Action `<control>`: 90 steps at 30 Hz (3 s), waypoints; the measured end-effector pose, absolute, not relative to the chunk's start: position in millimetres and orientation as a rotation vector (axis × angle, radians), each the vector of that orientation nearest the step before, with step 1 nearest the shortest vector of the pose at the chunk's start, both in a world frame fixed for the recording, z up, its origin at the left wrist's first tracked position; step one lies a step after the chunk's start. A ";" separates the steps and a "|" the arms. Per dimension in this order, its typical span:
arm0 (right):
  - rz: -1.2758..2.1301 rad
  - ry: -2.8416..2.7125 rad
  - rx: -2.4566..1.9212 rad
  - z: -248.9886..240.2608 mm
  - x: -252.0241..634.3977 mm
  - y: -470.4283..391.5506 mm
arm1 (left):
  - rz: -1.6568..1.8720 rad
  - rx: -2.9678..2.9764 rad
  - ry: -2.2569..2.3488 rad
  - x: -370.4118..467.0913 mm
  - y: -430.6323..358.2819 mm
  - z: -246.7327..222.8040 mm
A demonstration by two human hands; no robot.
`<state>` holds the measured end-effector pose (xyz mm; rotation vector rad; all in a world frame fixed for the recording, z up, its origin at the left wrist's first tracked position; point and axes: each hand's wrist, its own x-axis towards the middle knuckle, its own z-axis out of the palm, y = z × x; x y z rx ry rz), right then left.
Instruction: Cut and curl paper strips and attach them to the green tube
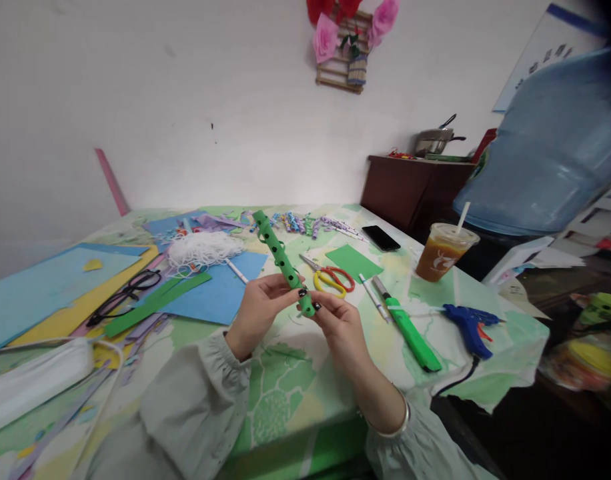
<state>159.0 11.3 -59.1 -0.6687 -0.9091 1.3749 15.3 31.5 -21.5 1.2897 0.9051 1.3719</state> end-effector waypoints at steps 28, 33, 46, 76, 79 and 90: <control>1.969 -0.839 -0.398 -51.0 161.2 3.8 | 1.294 1.276 0.687 21.7 25.5 -25.2; 1.946 -0.816 -0.374 -56.2 160.1 6.6 | 1.262 1.281 0.648 22.7 25.1 -27.2; 1.642 -0.853 -0.653 -56.9 159.2 8.2 | 1.294 1.290 0.626 20.8 24.0 -23.0; 1.408 -1.055 -0.611 -55.6 158.7 5.5 | 1.426 1.370 0.836 14.7 36.2 -27.9; 1.410 -1.070 -0.621 -55.8 158.4 4.9 | 1.419 1.393 0.846 15.7 34.7 -27.0; 1.331 -0.899 -0.695 -55.3 158.5 6.1 | 1.412 1.428 0.952 16.6 32.9 -23.2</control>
